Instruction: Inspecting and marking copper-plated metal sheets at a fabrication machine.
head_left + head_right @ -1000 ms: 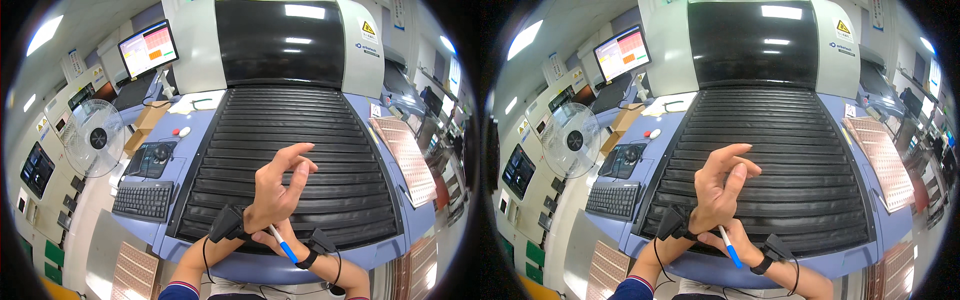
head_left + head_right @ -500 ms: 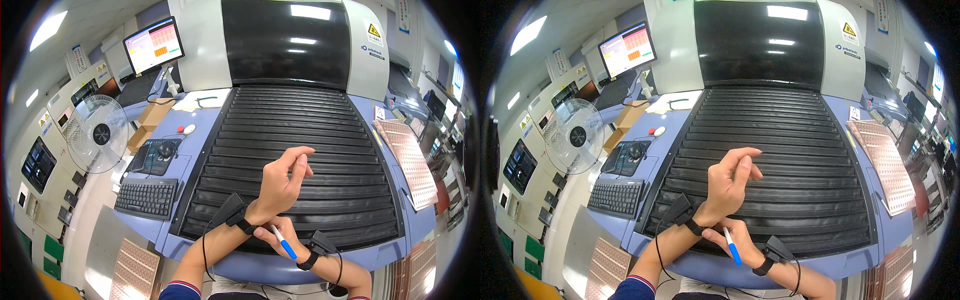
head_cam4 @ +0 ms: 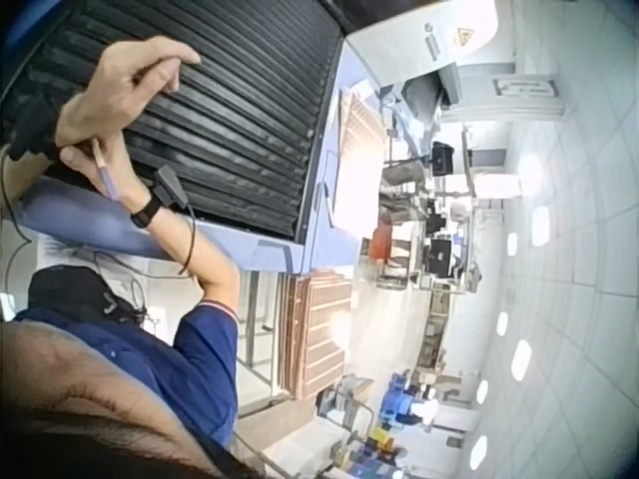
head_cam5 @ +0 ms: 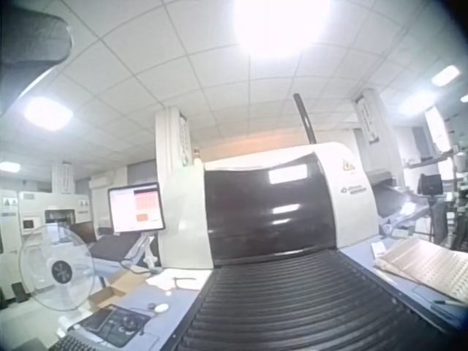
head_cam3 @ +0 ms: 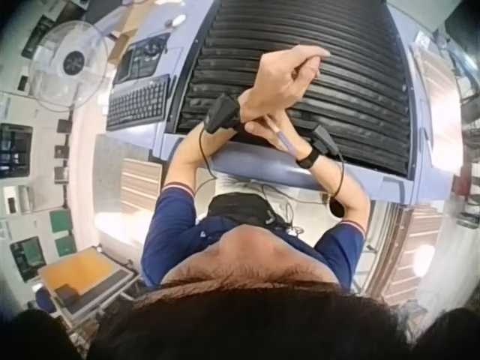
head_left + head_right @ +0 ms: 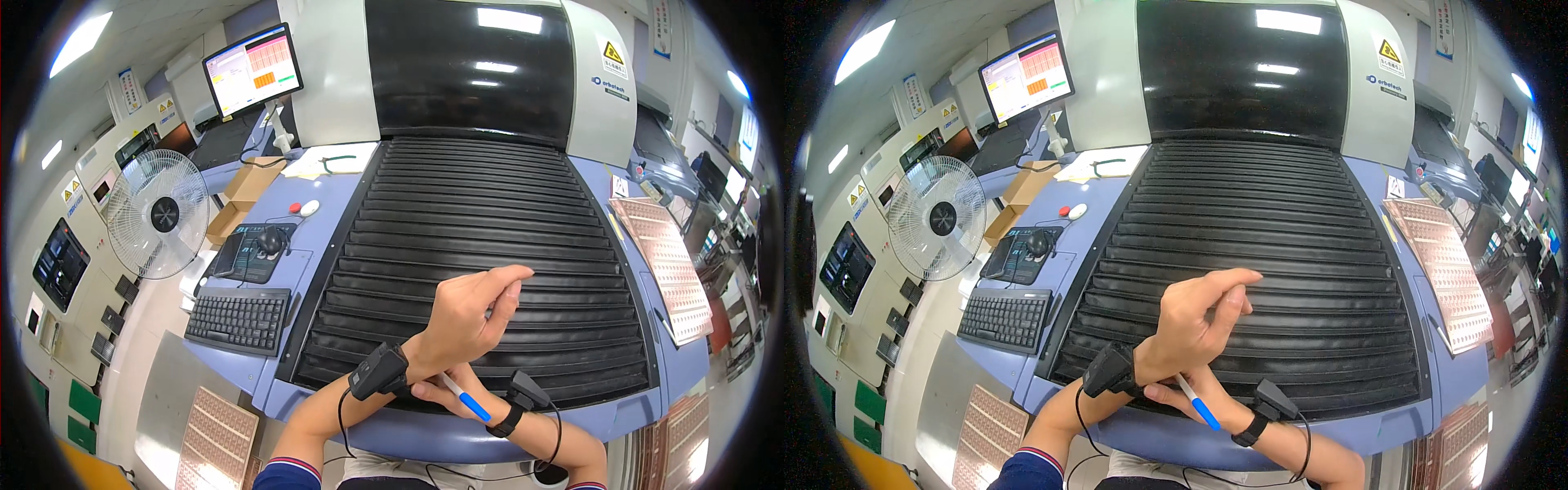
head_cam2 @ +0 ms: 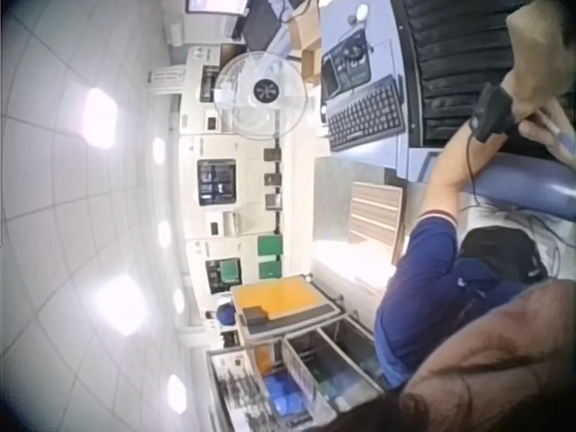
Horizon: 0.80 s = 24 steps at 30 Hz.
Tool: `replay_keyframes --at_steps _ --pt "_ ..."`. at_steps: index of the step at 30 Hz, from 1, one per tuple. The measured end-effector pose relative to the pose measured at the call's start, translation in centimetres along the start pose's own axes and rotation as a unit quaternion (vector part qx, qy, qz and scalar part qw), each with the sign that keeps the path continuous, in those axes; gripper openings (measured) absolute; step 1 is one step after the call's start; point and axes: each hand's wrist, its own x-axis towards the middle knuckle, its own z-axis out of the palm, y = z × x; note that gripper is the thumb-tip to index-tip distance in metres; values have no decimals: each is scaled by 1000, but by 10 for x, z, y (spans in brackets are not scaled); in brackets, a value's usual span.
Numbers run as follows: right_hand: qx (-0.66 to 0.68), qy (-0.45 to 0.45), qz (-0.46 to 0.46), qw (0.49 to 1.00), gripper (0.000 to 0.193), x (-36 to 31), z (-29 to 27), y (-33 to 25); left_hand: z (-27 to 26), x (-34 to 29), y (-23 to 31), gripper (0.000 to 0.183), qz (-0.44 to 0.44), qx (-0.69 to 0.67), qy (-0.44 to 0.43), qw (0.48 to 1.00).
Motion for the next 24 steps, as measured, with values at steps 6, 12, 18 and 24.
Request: replay_keyframes --at_steps 6,12,18,24 --pt "-156 17 -66 985 36 3 -8 4 -30 -20 -10 25 89 99 -76 988" --pt "-78 107 32 991 39 7 -27 -1 -97 -69 -48 19 1 152 -118 981" --pt "-31 184 49 981 43 7 -36 0 -110 -109 -48 21 -270 61 -125 953" --pt "-44 184 60 980 39 3 -31 1 -104 -118 -46 24 -191 73 -198 959"
